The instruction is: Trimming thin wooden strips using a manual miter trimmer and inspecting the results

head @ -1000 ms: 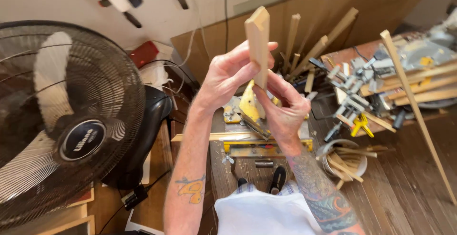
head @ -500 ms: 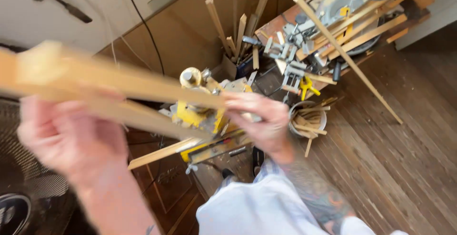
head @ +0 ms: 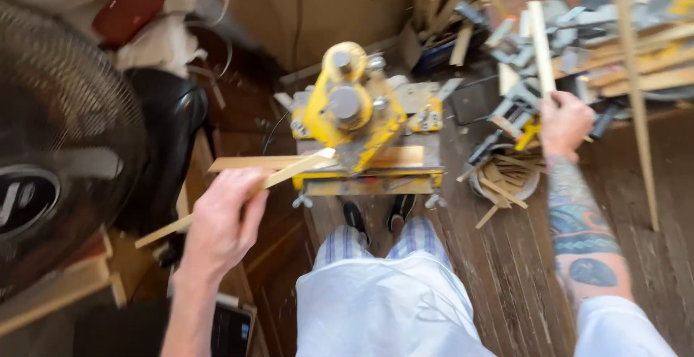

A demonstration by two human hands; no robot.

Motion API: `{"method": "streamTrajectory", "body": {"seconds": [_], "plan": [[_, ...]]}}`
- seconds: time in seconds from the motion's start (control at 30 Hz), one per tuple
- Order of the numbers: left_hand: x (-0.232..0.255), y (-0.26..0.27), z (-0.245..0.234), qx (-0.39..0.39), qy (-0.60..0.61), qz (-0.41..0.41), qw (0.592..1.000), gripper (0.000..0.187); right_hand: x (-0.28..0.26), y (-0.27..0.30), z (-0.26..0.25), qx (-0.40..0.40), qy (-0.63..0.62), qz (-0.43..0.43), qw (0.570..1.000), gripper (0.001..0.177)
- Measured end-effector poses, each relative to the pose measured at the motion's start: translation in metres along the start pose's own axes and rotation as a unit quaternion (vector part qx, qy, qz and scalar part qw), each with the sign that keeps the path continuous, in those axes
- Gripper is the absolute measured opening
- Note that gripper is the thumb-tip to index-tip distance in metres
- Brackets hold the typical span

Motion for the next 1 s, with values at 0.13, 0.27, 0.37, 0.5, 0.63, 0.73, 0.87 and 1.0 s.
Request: {"method": "streamTrajectory", "body": {"seconds": [0.13, 0.27, 0.37, 0.5, 0.63, 0.73, 0.87, 1.0], "plan": [[-0.037, 0.025, 0.023, -0.019, -0.048, -0.028, 0.998, 0.02, 0.016, 0.006, 0.029, -0.031, 0.02, -0.049, 0.998, 0.028], [-0.082, 0.049, 0.053, -0.033, -0.038, -0.072, 0.996, 0.02, -0.012, 0.014, 0.006, -0.04, -0.017, -0.093, 0.995, 0.023], [-0.11, 0.06, 0.078, -0.045, -0.035, -0.096, 0.994, 0.025, -0.09, 0.032, -0.069, -0.031, -0.119, -0.128, 0.984, 0.012], [-0.117, 0.056, 0.078, -0.024, 0.003, -0.089, 0.996, 0.019, -0.299, 0.132, -0.17, -0.18, -0.274, -0.308, 0.893, 0.007], [-0.145, 0.076, 0.085, 0.024, 0.022, -0.065, 0.997, 0.018, -0.432, 0.213, -0.167, -0.263, -0.275, -0.327, 0.865, 0.011], [-0.151, 0.094, 0.085, 0.011, 0.045, -0.05, 0.998, 0.018, -0.474, 0.227, -0.142, -0.241, -0.254, -0.331, 0.876, 0.02], [-0.156, 0.112, 0.072, 0.007, 0.082, -0.037, 0.996, 0.016, -0.509, 0.243, -0.086, -0.234, -0.05, -0.36, 0.902, 0.034], [-0.161, 0.123, 0.068, 0.002, 0.112, -0.04, 0.993, 0.015, -0.517, 0.251, -0.111, -0.297, -0.119, -0.33, 0.888, 0.028]]}}
Point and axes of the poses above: each hand's wrist, its own y-axis away from the middle knuckle, its own z-axis out of the palm, x = y × z, the point moved 10 cm from there along -y, towards the middle knuckle, and after that the axes turned 2 degrees about -x, right-handed, at the moved point
